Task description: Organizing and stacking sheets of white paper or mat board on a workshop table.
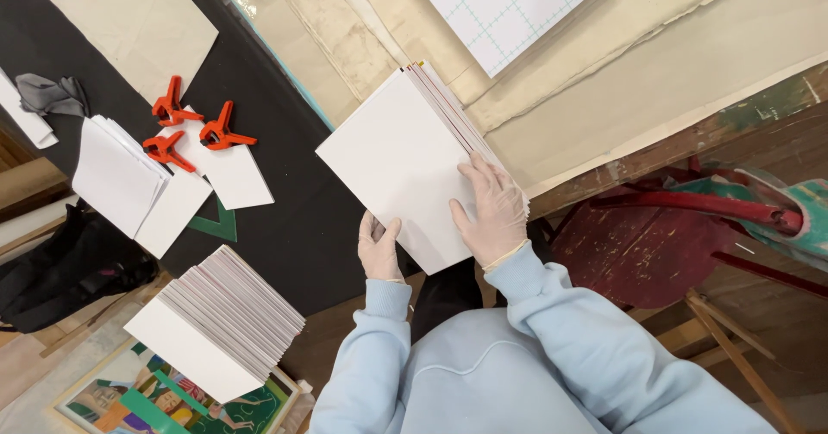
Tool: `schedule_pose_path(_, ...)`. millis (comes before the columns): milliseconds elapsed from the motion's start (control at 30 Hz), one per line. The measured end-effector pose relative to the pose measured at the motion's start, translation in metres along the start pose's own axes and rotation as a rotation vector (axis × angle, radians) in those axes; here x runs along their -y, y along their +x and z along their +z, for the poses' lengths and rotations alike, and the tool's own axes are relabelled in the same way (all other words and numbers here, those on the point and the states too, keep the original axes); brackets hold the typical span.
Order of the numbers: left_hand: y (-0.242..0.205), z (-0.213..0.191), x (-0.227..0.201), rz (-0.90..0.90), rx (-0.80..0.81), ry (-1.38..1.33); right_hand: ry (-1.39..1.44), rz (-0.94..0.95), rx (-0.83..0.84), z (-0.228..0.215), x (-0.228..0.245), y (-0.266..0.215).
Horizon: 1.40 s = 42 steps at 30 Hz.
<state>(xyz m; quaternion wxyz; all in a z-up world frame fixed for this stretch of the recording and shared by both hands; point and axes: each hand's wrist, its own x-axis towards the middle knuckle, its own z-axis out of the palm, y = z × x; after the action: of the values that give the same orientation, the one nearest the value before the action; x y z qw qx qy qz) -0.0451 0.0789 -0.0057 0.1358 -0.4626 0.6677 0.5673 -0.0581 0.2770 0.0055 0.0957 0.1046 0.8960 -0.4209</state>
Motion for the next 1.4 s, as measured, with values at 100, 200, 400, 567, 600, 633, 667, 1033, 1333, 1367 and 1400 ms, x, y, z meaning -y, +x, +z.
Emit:
schedule_pose_path(100,0.005,-0.007,0.009,0.0,0.01,-0.041,0.031,-0.014,-0.022,-0.002,0.003,-0.001)
schedule_pose_path(200,0.004,-0.006,0.007,-0.012,0.005,-0.067,0.043,-0.036,-0.035,-0.003,0.006,-0.001)
schedule_pose_path(400,0.004,-0.009,0.005,-0.046,0.017,-0.115,0.1,-0.083,-0.088,-0.013,0.015,-0.003)
schedule_pose_path(567,0.014,-0.017,0.015,-0.052,0.004,-0.126,0.132,-0.098,-0.093,-0.018,0.021,-0.001)
schedule_pose_path(600,0.016,-0.019,0.021,-0.034,0.018,-0.142,0.139,-0.109,-0.095,-0.018,0.021,-0.003)
schedule_pose_path(633,0.014,-0.02,0.02,-0.036,0.019,-0.144,0.136,-0.109,-0.093,-0.02,0.024,-0.002)
schedule_pose_path(667,0.011,-0.021,0.019,-0.002,0.025,-0.129,0.131,-0.114,-0.099,-0.023,0.028,-0.002)
schedule_pose_path(1033,0.017,-0.133,0.04,0.207,-0.196,0.048,0.343,-0.128,0.045,0.032,0.088,-0.04)
schedule_pose_path(1333,0.111,-0.261,0.181,0.12,-0.341,0.172,0.287,-0.125,0.319,0.186,0.08,-0.085)
schedule_pose_path(1367,0.12,-0.266,0.191,0.145,-0.339,0.22,0.263,-0.066,0.358,0.196,0.077,-0.084)
schedule_pose_path(1400,0.135,-0.267,0.199,0.177,-0.326,0.264,0.232,-0.008,0.385,0.206,0.073,-0.078)
